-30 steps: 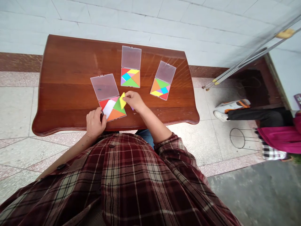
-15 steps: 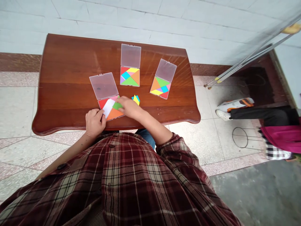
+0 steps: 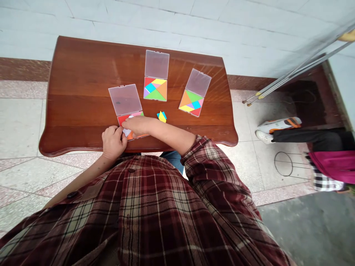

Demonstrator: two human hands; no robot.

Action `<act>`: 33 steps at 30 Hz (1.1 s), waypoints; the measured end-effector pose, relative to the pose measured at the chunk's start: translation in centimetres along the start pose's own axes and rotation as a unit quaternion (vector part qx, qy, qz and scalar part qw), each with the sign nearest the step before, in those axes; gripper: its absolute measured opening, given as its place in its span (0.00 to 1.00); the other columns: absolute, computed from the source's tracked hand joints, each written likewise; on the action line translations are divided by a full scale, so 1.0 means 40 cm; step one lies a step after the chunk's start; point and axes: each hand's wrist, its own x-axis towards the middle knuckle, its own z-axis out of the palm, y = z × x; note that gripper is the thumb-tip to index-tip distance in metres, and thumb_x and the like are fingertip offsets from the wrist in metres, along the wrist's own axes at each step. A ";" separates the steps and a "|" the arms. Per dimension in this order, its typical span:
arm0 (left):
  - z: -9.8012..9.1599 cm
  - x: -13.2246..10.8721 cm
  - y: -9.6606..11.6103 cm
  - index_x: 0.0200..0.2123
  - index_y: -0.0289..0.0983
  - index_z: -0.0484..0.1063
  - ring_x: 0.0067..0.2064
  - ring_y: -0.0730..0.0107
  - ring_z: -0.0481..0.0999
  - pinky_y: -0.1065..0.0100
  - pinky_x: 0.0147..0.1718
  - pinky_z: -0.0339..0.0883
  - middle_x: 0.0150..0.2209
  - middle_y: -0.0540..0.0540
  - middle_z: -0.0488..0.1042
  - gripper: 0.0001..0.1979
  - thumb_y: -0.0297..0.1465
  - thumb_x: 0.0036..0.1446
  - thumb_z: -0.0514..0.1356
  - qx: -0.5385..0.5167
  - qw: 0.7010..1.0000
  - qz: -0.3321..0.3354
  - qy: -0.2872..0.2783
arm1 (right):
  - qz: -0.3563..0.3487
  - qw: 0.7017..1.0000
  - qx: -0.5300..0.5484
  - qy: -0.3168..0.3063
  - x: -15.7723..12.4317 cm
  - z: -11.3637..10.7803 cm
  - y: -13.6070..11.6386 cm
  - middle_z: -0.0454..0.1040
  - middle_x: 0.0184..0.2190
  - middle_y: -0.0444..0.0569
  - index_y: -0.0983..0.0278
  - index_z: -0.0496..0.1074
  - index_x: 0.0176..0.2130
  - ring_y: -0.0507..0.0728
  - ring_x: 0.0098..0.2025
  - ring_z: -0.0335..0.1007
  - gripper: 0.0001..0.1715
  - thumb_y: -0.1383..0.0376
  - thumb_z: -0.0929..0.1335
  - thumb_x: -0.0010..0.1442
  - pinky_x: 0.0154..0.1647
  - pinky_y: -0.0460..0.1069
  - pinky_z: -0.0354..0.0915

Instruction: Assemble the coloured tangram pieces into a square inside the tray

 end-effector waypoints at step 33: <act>0.001 -0.003 -0.012 0.48 0.33 0.74 0.47 0.50 0.68 0.54 0.45 0.58 0.46 0.34 0.72 0.18 0.35 0.62 0.51 0.013 1.000 0.009 0.008 | 0.100 0.970 0.085 0.203 -0.143 0.051 0.123 0.72 0.53 0.54 0.65 0.73 0.50 0.58 0.53 0.70 0.19 0.73 0.67 0.58 0.53 0.51 0.64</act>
